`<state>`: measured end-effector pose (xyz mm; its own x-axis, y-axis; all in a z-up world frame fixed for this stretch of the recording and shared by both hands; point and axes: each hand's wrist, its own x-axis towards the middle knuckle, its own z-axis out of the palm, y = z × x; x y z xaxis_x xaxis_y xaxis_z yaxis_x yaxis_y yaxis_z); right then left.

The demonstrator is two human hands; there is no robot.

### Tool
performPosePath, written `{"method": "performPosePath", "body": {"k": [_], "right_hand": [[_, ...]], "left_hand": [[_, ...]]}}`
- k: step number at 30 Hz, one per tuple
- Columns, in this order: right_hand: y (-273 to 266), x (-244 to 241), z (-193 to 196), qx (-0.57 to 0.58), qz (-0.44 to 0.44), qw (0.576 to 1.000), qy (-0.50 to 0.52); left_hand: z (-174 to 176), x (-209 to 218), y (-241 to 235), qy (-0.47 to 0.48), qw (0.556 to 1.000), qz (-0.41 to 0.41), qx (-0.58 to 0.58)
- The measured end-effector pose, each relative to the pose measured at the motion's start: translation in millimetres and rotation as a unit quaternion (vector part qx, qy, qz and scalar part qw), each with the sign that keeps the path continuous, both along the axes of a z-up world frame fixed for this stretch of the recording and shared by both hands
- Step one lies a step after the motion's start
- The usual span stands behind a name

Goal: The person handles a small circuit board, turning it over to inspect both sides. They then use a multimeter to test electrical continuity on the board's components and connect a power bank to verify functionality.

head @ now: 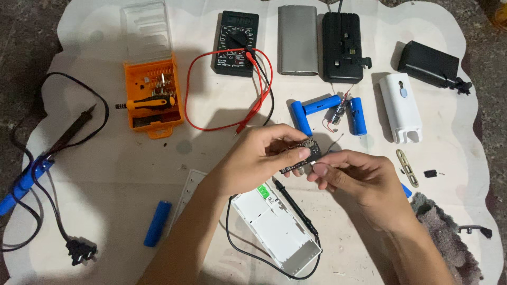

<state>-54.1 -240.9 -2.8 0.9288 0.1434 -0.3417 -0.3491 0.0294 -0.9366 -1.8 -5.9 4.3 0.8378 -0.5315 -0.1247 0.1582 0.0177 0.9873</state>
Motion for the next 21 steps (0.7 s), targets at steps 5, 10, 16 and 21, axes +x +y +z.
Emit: {"method": "performPosePath", "body": {"k": [5, 10, 16, 21], "right_hand": [[3, -2, -7, 0.022, -0.024, 0.999, -0.04], [1, -1, -7, -0.026, -0.025, 0.998, -0.055], [0, 1, -5, -0.026, -0.012, 0.997, -0.068], [3, 2, -2, 0.017, -0.03, 0.999, -0.022]], "left_hand": [[-3, -1, -5, 0.039, 0.998, 0.007, -0.042], [-3, -3, -10, 0.073, 0.995, 0.018, -0.06], [-3, -3, -12, 0.077, 0.995, 0.025, -0.052], [-2, 0, -7, 0.057, 0.998, 0.031, -0.02]]}}
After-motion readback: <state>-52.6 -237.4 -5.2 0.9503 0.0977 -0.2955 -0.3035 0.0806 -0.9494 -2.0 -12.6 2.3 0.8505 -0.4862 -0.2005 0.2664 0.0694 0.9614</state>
